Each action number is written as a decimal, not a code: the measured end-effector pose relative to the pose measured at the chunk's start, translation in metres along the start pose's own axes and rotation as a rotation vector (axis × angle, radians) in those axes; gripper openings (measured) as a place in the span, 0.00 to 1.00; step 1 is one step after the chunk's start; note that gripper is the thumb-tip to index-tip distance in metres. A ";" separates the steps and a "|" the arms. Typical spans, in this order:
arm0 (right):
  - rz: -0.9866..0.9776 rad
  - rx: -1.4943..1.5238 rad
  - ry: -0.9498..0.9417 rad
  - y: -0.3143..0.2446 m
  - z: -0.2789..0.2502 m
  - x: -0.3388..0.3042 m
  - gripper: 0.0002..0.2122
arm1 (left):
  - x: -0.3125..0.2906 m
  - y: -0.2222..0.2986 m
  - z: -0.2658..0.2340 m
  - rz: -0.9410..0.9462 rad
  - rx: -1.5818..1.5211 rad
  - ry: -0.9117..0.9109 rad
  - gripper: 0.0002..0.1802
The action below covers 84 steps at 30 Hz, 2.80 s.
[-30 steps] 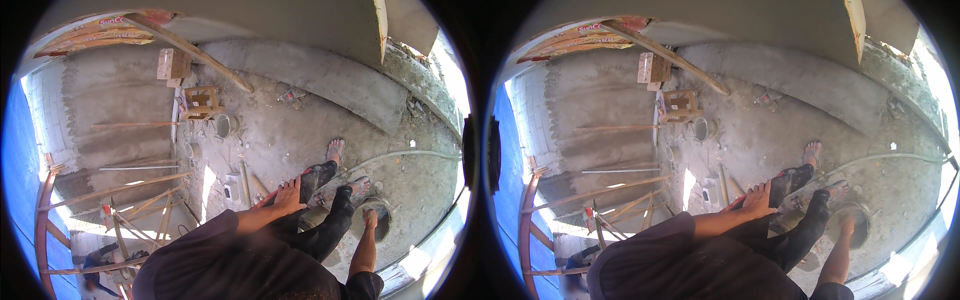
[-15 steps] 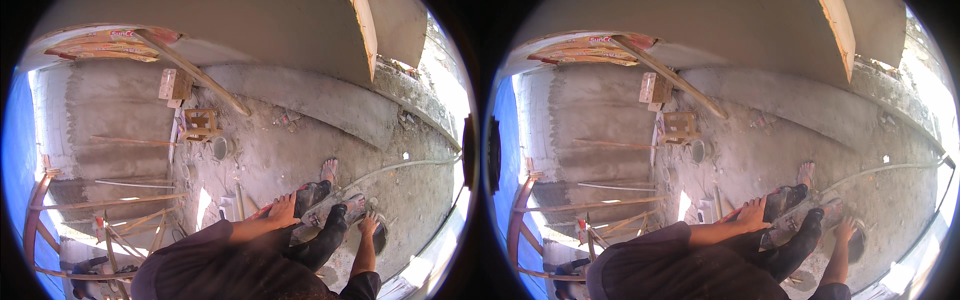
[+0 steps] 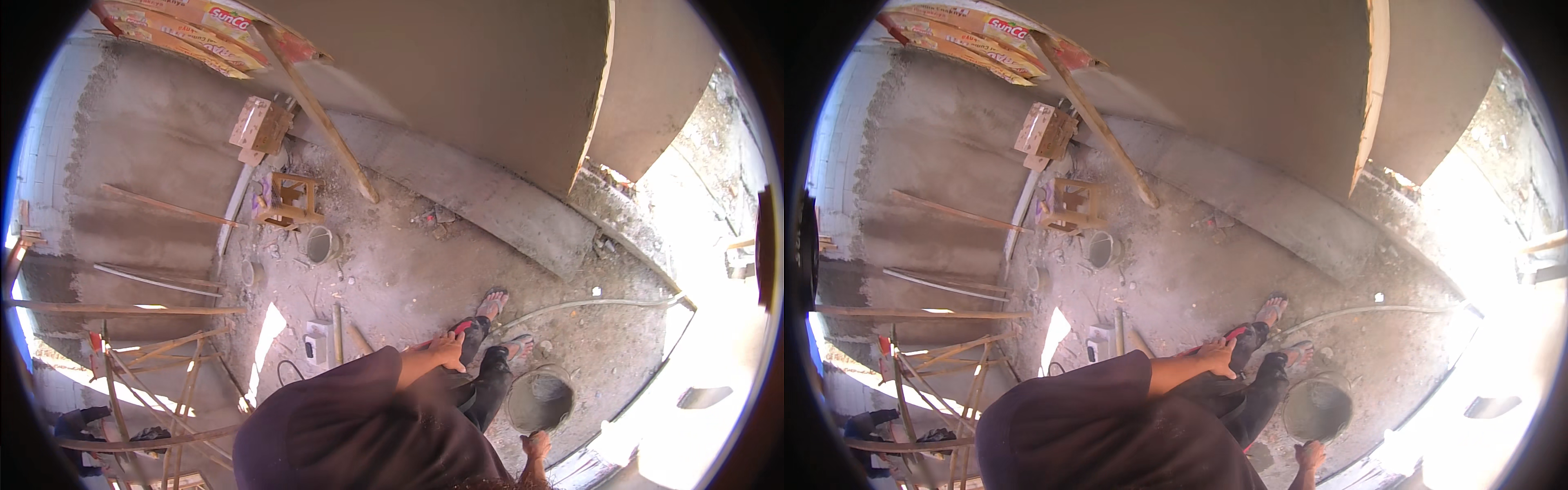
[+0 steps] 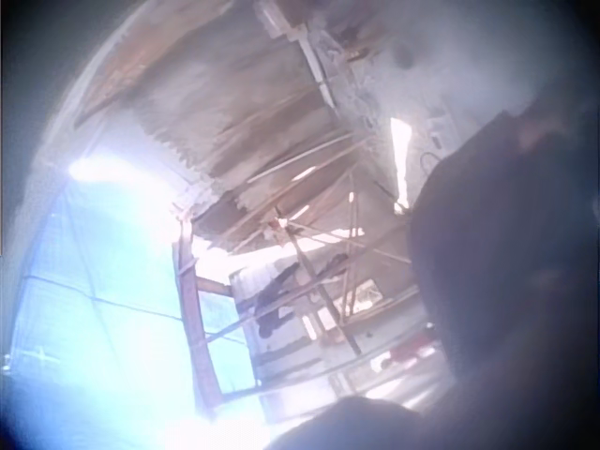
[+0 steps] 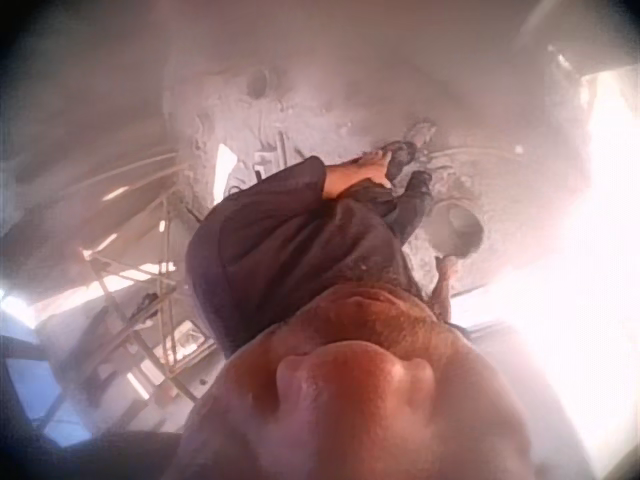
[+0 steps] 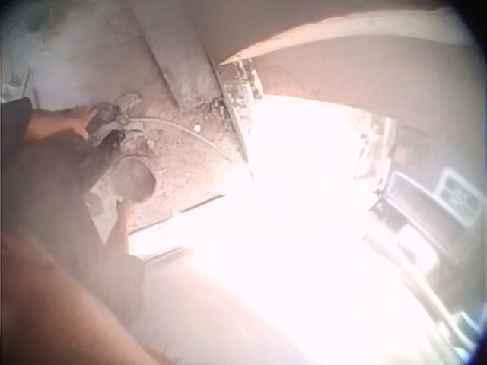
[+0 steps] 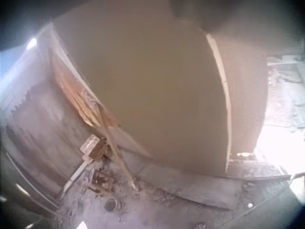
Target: The person applies cement from a bucket onto an interior wall using a trowel and then walks across the construction site carrying the bucket.
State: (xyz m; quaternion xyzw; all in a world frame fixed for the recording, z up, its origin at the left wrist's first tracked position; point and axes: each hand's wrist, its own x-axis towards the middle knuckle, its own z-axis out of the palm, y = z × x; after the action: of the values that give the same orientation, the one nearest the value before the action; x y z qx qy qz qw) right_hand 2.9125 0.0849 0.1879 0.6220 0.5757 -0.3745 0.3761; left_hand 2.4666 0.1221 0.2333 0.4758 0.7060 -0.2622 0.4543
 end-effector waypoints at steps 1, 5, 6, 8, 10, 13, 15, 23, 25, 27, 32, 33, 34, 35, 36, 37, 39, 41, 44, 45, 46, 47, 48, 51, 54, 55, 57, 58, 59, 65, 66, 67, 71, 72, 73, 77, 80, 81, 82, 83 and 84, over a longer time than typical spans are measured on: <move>0.088 0.128 -0.067 -0.016 -0.026 -0.036 0.22 | 0.012 -0.011 0.007 0.024 0.000 -0.029 0.67; 0.214 0.644 -0.008 0.013 0.004 -0.075 0.20 | 0.028 0.010 -0.068 0.112 0.039 -0.202 0.64; 0.158 0.728 0.014 -0.003 -0.024 -0.104 0.22 | 0.043 -0.016 -0.063 0.165 -0.038 -0.213 0.61; 0.302 1.080 0.275 -0.020 -0.059 -0.148 0.26 | 0.051 -0.022 -0.084 0.287 -0.260 -0.249 0.59; 0.425 1.330 0.400 -0.010 -0.052 -0.148 0.28 | 0.035 0.003 -0.126 0.271 -0.394 -0.297 0.56; 0.617 1.631 0.514 0.001 -0.042 -0.148 0.27 | 0.055 0.013 -0.147 0.234 -0.413 -0.401 0.49; 0.791 1.861 0.573 0.014 -0.039 -0.150 0.27 | 0.025 0.059 -0.190 0.088 -0.376 -0.516 0.46; 1.240 2.489 0.564 0.058 0.007 -0.108 0.29 | 0.103 0.162 -0.219 0.052 -0.139 -0.465 0.42; 1.391 2.567 0.505 0.083 -0.014 -0.084 0.31 | 0.090 0.249 -0.237 0.100 -0.103 -0.433 0.44; 1.357 2.573 0.541 0.076 -0.043 -0.069 0.31 | 0.120 0.243 -0.227 0.176 -0.158 -0.263 0.47; 1.009 2.663 0.641 0.174 -0.152 -0.018 0.30 | 0.098 0.429 -0.302 0.469 -0.146 0.068 0.50; 0.975 2.612 0.634 0.191 -0.183 -0.009 0.29 | 0.094 0.449 -0.321 0.499 -0.192 0.126 0.50; 0.883 2.551 0.661 0.210 -0.196 0.007 0.28 | 0.093 0.469 -0.336 0.537 -0.296 0.181 0.49; 0.812 2.488 0.679 0.228 -0.198 0.022 0.28 | 0.095 0.488 -0.348 0.569 -0.392 0.226 0.49; 0.769 2.484 0.725 0.234 -0.228 0.019 0.26 | 0.102 0.501 -0.359 0.559 -0.443 0.263 0.48; 0.795 2.506 0.732 0.254 -0.238 0.028 0.26 | 0.108 0.525 -0.368 0.566 -0.494 0.284 0.47; 0.851 2.334 0.797 0.281 -0.275 0.030 0.26 | 0.113 0.564 -0.384 0.551 -0.673 0.243 0.45; 0.761 2.220 0.854 0.300 -0.326 0.036 0.24 | 0.123 0.579 -0.402 0.517 -0.701 0.140 0.40; 0.696 2.116 0.949 0.322 -0.430 0.045 0.24 | 0.164 0.589 -0.432 0.533 -0.640 0.094 0.34; 0.646 2.119 0.985 0.330 -0.459 0.053 0.24 | 0.216 0.580 -0.433 0.542 -0.649 0.084 0.35; 0.646 2.102 0.994 0.336 -0.485 0.062 0.24 | 0.266 0.570 -0.436 0.548 -0.656 0.079 0.35; 0.683 2.079 1.022 0.345 -0.500 0.068 0.24 | 0.284 0.583 -0.436 0.501 -0.681 0.001 0.38; 0.704 2.060 1.053 0.352 -0.519 0.078 0.24 | 0.296 0.594 -0.441 0.448 -0.704 -0.067 0.40; 0.745 2.048 1.099 0.348 -0.573 0.134 0.24 | 0.367 0.574 -0.468 0.345 -0.654 -0.085 0.39; 0.841 2.006 1.157 0.329 -0.621 0.188 0.24 | 0.409 0.588 -0.542 0.332 -0.277 -0.030 0.35; 0.990 1.999 1.120 0.315 -0.637 0.206 0.26 | 0.422 0.596 -0.569 0.362 -0.098 -0.014 0.34; 1.133 1.590 1.087 0.315 -0.616 0.249 0.28 | 0.452 0.644 -0.620 0.485 0.265 -0.003 0.32; 1.134 1.270 1.127 0.320 -0.579 0.261 0.30 | 0.453 0.684 -0.645 0.410 0.088 -0.062 0.31; 1.116 1.442 0.903 0.305 -0.605 0.276 0.30 | 0.451 0.698 -0.685 0.280 -0.143 -0.066 0.30; 0.942 1.175 0.613 0.275 -0.778 0.330 0.35 | 0.505 0.826 -0.869 0.278 -0.788 0.015 0.25; 0.977 1.276 0.557 0.271 -0.779 0.344 0.35 | 0.518 0.843 -0.886 0.246 -0.776 0.060 0.25; 1.021 1.378 0.510 0.271 -0.778 0.359 0.34 | 0.524 0.862 -0.896 0.264 -0.782 0.045 0.25; 0.920 1.330 0.565 0.277 -0.817 0.421 0.33 | 0.551 0.958 -0.922 0.341 -0.688 -0.151 0.40; 0.939 1.441 0.549 0.276 -0.869 0.426 0.33 | 0.566 0.970 -0.921 0.319 -0.643 -0.113 0.35; 0.978 1.547 0.528 0.276 -0.921 0.427 0.32 | 0.575 0.982 -0.919 0.333 -0.559 -0.145 0.36; 0.997 1.658 0.629 0.306 -0.998 0.510 0.31 | 0.645 1.032 -0.949 0.388 -0.399 -0.195 0.30; 1.008 1.426 0.740 0.334 -1.046 0.584 0.32 | 0.676 1.080 -1.012 0.348 -0.577 -0.158 0.26; 1.031 1.331 0.790 0.345 -1.052 0.586 0.33 | 0.680 1.095 -1.025 0.329 -0.623 -0.157 0.24; 1.004 1.296 0.874 0.367 -1.086 0.587 0.33 | 0.685 1.109 -1.053 0.310 -0.651 -0.123 0.23; 0.973 1.261 0.966 0.385 -1.125 0.594 0.33 | 0.693 1.124 -1.077 0.279 -0.668 -0.113 0.23; 0.956 1.234 1.048 0.396 -1.159 0.606 0.33 | 0.703 1.139 -1.101 0.246 -0.670 -0.107 0.22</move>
State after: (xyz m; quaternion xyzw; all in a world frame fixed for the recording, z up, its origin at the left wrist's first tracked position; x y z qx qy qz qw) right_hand 3.3803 1.3689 0.1639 0.9711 0.0549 -0.0916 -0.2135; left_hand 2.9765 1.7773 0.1731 0.3675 0.6653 0.0159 0.6497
